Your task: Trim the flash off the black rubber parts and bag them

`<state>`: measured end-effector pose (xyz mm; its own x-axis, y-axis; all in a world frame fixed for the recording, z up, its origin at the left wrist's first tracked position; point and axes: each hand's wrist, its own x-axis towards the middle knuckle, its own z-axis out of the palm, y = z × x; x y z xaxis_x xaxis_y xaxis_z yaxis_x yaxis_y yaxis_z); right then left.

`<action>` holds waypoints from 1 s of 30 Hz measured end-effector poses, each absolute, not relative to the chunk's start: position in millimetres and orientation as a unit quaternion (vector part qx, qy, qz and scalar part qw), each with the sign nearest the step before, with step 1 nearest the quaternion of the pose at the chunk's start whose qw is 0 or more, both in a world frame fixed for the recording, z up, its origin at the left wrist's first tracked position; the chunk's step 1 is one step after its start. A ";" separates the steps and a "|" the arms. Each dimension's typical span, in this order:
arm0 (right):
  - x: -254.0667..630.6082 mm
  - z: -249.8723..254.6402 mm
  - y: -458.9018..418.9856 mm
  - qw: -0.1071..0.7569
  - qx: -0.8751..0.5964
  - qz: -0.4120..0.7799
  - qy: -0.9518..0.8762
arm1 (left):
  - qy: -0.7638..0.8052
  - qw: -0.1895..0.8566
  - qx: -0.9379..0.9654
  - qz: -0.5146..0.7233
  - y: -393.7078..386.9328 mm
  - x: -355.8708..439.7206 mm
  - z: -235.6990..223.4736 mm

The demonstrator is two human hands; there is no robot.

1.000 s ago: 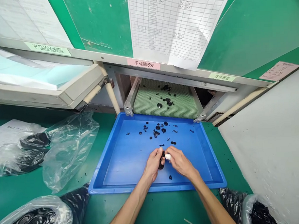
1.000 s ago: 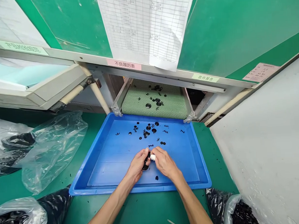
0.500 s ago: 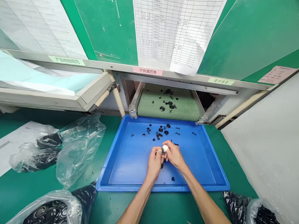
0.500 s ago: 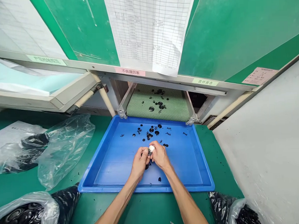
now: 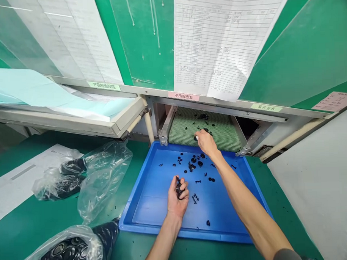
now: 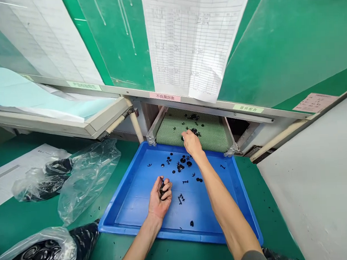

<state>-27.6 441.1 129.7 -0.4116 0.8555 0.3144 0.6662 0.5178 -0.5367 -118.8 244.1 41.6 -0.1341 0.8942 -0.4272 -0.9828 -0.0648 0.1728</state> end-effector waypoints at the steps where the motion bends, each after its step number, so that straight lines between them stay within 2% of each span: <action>1: -23.1 126.3 437.9 0.292 -0.459 0.177 -0.820 | 0.213 0.652 -0.104 0.721 244.2 -119.3 42.1; 8: 6.3 85.4 353.6 0.307 -0.434 0.282 -0.798 | 0.230 0.676 -0.109 0.691 245.2 -114.8 45.9; 11: 9.7 71.2 311.1 0.331 -0.398 0.270 -0.812 | 0.242 0.712 -0.064 0.656 246.1 -108.4 43.4; 15: 15.0 64.0 281.4 0.314 -0.356 0.266 -0.839 | 0.292 0.726 0.006 0.622 244.8 -100.9 38.0; 20: 30.7 57.7 274.9 0.276 -0.367 0.409 -0.789 | 0.406 0.655 0.142 0.621 239.3 -92.6 32.3; 24: 38.5 48.2 277.2 0.281 -0.429 0.504 -0.695 | 0.518 0.554 0.300 0.578 238.0 -84.3 29.3; 27: 36.6 43.8 277.1 0.283 -0.429 0.491 -0.703 | 0.577 0.462 0.391 0.548 238.0 -81.9 31.6; 30: 30.6 40.7 274.6 0.271 -0.441 0.417 -0.746 | 0.614 0.401 0.413 0.541 237.7 -82.2 34.7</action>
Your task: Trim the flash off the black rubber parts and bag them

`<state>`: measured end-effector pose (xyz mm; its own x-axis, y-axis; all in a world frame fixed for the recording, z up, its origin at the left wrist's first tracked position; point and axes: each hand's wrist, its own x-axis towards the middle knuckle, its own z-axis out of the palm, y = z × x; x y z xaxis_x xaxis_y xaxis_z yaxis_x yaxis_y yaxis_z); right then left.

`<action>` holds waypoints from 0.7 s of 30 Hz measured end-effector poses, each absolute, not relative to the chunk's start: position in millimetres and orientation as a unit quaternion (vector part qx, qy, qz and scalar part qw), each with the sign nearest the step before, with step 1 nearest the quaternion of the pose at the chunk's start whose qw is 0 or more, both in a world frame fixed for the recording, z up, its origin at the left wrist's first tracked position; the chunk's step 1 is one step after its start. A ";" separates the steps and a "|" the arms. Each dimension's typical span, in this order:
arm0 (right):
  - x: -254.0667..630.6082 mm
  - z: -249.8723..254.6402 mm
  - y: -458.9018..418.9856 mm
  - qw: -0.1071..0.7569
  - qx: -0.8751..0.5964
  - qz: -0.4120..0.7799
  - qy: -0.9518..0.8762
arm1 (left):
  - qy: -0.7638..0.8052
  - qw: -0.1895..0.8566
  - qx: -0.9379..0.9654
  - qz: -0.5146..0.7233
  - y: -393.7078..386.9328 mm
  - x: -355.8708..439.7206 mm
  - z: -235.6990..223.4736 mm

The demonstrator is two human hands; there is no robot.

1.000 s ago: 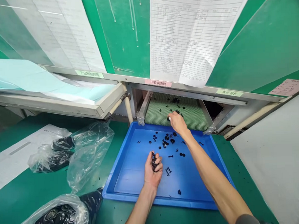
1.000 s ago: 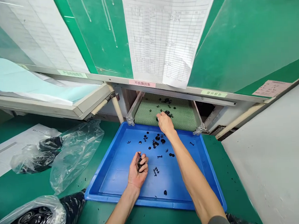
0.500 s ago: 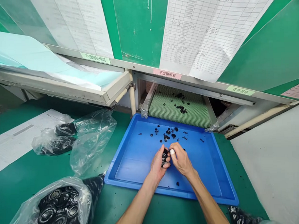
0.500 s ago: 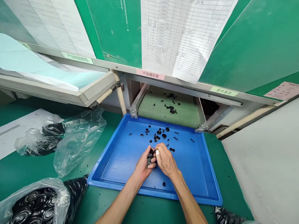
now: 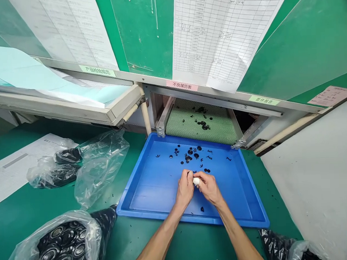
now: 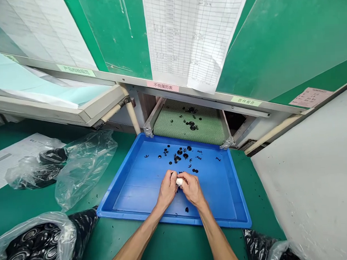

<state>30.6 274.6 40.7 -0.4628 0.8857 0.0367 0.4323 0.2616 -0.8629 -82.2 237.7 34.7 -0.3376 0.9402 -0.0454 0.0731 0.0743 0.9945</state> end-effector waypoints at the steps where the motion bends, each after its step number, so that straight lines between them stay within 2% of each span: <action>1: 28.6 39.4 274.3 0.264 -0.451 0.396 -0.755 | 0.619 0.392 0.411 0.542 237.7 -82.4 35.1; 5: 26.2 34.0 289.0 0.220 -0.475 0.369 -0.768 | 0.604 0.422 0.380 0.559 238.3 -82.6 34.7; 13: 26.4 31.2 398.0 0.163 -0.553 0.238 -0.781 | 0.382 0.684 0.122 0.609 242.8 -91.2 44.2; 18: 11.0 24.0 428.6 0.126 -0.576 0.233 -0.773 | 0.350 0.692 0.037 0.630 244.2 -98.8 42.7; 21: 11.2 20.8 428.6 0.140 -0.580 0.251 -0.762 | 0.348 0.689 0.022 0.635 244.4 -100.0 40.9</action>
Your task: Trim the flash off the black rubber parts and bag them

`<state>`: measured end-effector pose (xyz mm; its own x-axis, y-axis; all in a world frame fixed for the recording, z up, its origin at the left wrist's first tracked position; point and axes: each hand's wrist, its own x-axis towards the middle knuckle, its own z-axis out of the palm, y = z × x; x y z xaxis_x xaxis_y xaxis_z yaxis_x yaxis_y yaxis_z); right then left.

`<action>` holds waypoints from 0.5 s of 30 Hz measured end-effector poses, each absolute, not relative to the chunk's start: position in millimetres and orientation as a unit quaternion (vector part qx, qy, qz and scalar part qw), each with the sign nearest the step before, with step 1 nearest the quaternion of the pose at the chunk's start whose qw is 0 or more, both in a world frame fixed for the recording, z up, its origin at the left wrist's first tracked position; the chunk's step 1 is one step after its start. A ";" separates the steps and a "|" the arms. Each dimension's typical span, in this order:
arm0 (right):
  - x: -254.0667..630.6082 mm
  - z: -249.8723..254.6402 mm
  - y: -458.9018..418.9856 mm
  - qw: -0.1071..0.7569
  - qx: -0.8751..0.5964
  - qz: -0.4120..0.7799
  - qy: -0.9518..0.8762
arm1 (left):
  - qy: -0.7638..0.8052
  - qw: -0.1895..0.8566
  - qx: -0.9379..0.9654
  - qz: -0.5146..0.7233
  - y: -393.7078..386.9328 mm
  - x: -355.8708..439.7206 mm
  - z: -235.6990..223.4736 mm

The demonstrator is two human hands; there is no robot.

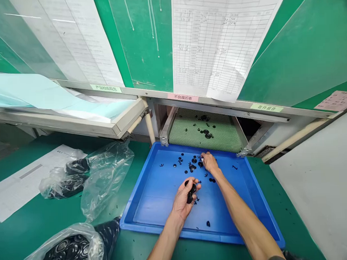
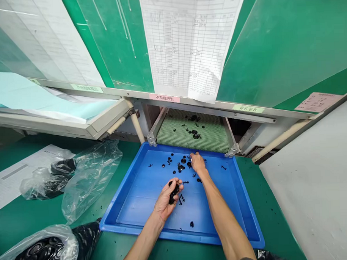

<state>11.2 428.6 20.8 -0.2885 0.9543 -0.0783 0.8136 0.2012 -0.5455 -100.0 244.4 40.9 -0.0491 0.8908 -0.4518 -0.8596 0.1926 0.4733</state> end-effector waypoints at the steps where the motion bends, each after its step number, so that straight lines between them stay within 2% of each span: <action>1: 13.4 20.6 427.1 0.151 -0.579 0.263 -0.757 | 0.349 0.687 0.018 0.637 244.7 -100.1 40.5; 7: 31.4 28.7 387.6 0.209 -0.528 0.415 -0.711 | 0.348 0.694 0.058 0.628 247.2 -97.3 37.6; 11: 32.2 38.2 334.9 0.228 -0.464 0.505 -0.691 | 0.430 0.673 0.104 0.593 246.7 -91.3 34.7; 15: 30.4 46.7 304.3 0.250 -0.433 0.537 -0.679 | 0.505 0.622 0.205 0.562 244.0 -85.8 31.3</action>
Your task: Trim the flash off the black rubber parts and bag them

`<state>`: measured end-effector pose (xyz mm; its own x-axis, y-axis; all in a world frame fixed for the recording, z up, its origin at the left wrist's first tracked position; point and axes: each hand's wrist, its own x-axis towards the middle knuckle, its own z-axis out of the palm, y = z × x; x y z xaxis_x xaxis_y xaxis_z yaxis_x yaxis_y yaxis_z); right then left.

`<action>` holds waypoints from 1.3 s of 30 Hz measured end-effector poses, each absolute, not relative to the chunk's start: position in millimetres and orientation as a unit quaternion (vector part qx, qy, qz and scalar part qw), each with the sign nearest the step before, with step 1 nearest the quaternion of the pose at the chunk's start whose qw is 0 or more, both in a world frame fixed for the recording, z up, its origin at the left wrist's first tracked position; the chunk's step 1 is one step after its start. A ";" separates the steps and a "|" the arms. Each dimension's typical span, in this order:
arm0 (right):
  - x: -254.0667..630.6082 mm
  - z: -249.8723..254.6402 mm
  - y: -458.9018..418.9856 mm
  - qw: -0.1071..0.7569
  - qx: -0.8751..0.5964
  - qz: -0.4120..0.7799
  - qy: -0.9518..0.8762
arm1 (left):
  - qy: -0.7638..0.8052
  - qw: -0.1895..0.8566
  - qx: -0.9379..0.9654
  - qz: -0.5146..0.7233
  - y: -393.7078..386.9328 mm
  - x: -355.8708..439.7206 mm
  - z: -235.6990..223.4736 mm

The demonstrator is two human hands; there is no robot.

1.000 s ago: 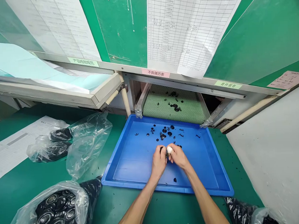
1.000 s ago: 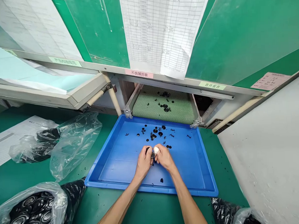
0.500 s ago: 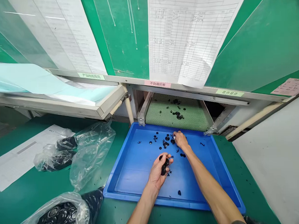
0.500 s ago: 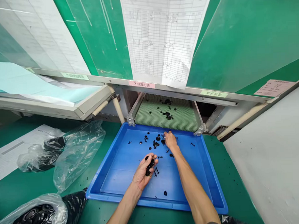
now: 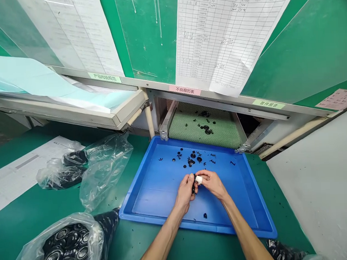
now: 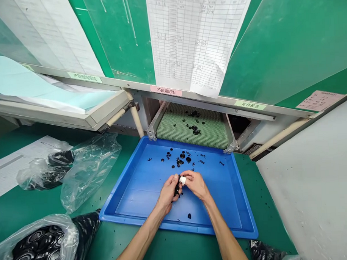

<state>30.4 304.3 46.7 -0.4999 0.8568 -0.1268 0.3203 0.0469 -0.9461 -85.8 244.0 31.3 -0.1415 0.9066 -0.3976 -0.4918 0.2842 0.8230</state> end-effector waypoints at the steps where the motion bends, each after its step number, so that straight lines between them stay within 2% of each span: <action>1: 31.2 49.0 302.1 0.255 -0.434 0.536 -0.678 | 0.524 0.608 0.236 0.548 243.4 -85.2 30.4; 7: 39.8 58.9 304.3 0.266 -0.406 0.452 -0.748 | 0.589 0.457 0.413 0.523 242.1 -86.9 28.0; 16: 22.3 29.4 304.7 0.248 -0.447 0.449 -0.733 | 0.614 0.394 0.429 0.533 241.1 -88.6 35.1; 28: 16.7 26.5 395.7 0.171 -0.534 0.287 -0.777 | 0.442 0.592 0.184 0.648 242.7 -91.1 42.5; 33: 9.4 23.2 399.5 0.183 -0.539 0.309 -0.762 | 0.333 0.660 0.032 0.673 246.1 -102.8 43.9; 39: 25.4 23.2 376.9 0.247 -0.511 0.441 -0.695 | 0.322 0.670 0.035 0.668 246.4 -102.3 42.7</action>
